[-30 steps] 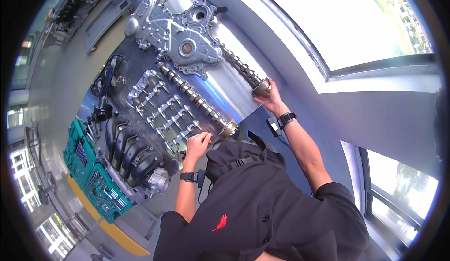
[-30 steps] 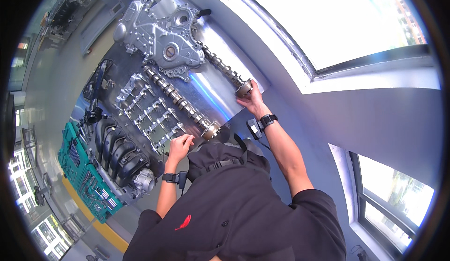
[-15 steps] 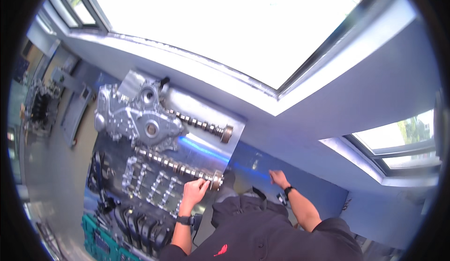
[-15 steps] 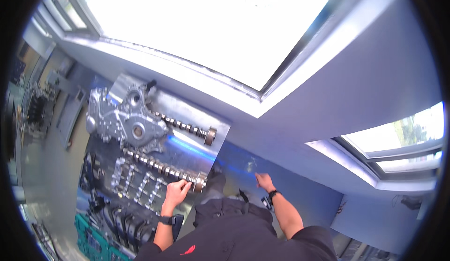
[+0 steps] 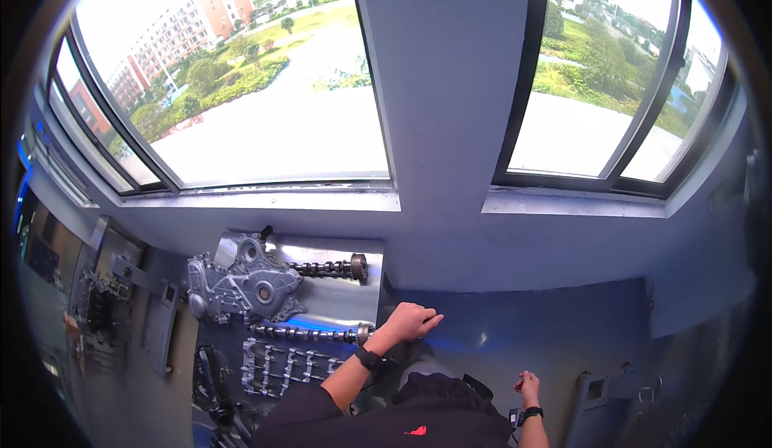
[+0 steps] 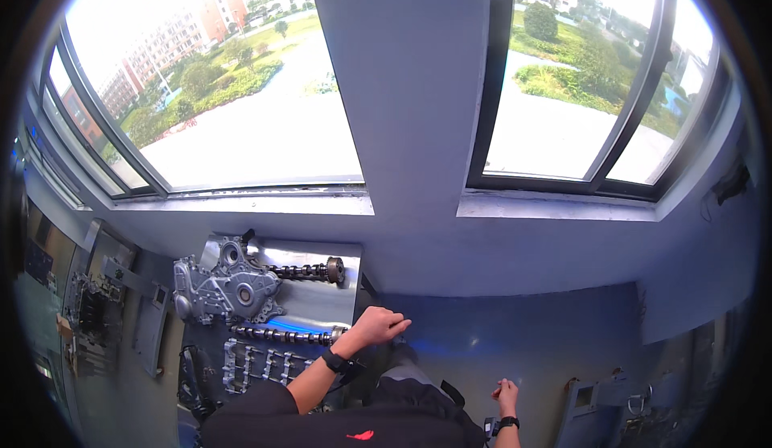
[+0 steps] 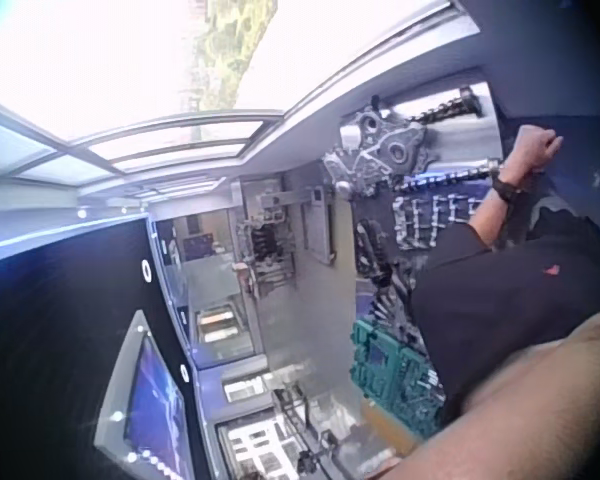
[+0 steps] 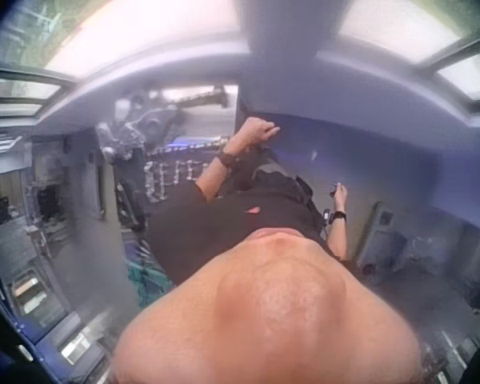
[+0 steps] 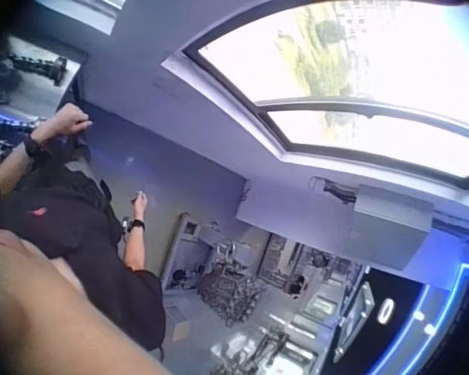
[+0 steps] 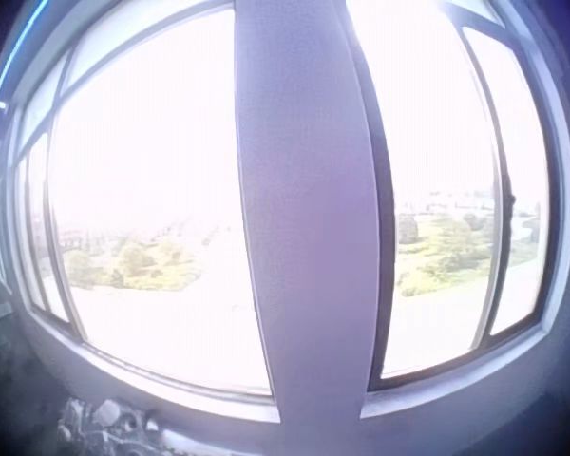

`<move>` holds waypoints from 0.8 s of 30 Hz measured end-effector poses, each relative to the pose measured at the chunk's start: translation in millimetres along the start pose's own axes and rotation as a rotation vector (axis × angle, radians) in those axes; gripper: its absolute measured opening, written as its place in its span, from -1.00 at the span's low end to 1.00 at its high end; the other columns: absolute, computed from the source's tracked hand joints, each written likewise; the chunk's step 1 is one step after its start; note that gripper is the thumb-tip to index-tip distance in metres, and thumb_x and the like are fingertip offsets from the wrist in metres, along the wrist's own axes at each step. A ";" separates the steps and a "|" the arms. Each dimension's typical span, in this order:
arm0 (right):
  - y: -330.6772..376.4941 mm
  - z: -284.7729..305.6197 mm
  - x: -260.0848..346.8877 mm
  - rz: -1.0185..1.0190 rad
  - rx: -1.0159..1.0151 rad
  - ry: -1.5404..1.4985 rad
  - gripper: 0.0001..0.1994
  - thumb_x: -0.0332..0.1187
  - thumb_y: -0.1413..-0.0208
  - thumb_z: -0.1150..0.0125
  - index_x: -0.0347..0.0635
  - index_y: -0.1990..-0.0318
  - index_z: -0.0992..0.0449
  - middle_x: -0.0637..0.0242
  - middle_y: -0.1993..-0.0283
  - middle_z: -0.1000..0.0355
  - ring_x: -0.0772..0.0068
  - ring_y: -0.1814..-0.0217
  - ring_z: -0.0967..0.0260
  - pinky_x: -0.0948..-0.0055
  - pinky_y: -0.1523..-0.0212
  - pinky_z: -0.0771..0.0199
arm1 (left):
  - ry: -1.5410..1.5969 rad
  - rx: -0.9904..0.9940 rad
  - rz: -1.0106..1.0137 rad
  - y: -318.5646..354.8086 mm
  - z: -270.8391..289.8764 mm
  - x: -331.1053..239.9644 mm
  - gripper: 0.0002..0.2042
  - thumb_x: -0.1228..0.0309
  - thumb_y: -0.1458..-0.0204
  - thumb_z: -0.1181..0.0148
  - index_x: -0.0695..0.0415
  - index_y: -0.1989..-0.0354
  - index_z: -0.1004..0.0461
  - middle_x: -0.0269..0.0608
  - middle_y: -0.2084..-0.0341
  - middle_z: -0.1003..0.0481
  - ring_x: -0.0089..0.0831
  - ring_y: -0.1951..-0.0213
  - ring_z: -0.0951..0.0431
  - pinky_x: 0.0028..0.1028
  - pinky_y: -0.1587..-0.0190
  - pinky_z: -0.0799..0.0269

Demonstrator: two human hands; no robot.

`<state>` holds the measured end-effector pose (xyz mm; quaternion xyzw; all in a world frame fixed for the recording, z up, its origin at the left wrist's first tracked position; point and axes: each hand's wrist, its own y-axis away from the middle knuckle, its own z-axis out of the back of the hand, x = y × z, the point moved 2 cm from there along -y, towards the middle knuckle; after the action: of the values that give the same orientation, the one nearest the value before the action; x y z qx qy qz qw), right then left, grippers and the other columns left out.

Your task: The person removes a camshaft and a valve cover from a disassembled engine block. They place the parts on a nearby workbench, then return to the engine to remove a bolt and place it on the workbench. The person walks around the room and returns to the engine to continue removing parts.

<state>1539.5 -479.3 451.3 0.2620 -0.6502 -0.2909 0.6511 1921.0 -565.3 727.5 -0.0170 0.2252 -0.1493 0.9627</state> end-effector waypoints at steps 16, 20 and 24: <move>242.7 1183.4 -775.1 -0.752 -0.435 -0.666 -0.74 -0.21 -0.06 0.20 -0.20 0.33 -0.33 0.30 0.43 -0.30 0.32 0.40 -0.28 0.30 0.42 -0.33 | 0.174 0.716 0.008 22.7 -873.5 -1098.4 -0.63 0.12 -0.04 0.09 0.19 0.56 -0.43 0.03 0.71 -0.36 -0.05 0.55 -0.41 -0.25 0.49 -0.28; 183.0 1481.0 -844.5 -0.455 -0.595 -0.963 -0.84 -0.37 0.03 0.03 -0.31 0.44 -0.38 0.23 0.57 -0.32 0.36 0.57 -0.30 0.39 0.56 -0.30 | 0.103 1.041 0.283 55.0 -1173.3 -1239.7 -0.56 0.10 -0.07 0.11 0.29 0.46 -0.49 -0.18 0.72 -0.46 -0.43 0.63 -0.44 -0.37 0.49 -0.33; 215.9 1980.5 -959.8 -0.272 -0.469 -0.745 -0.78 -0.31 -0.01 -0.02 -0.34 0.34 -0.40 0.16 0.44 -0.42 0.36 0.46 -0.40 0.46 0.43 -0.40 | -0.158 1.321 0.446 70.3 -1530.8 -1460.6 -0.62 0.13 -0.06 0.13 0.20 0.32 -0.48 -0.11 0.46 -0.48 -0.36 0.37 -0.47 -0.43 0.39 -0.33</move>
<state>-416.9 434.7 -25.8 0.0680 -0.7161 -0.5875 0.3707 21.8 -14.6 -28.3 0.6073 0.0151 -0.0523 0.7926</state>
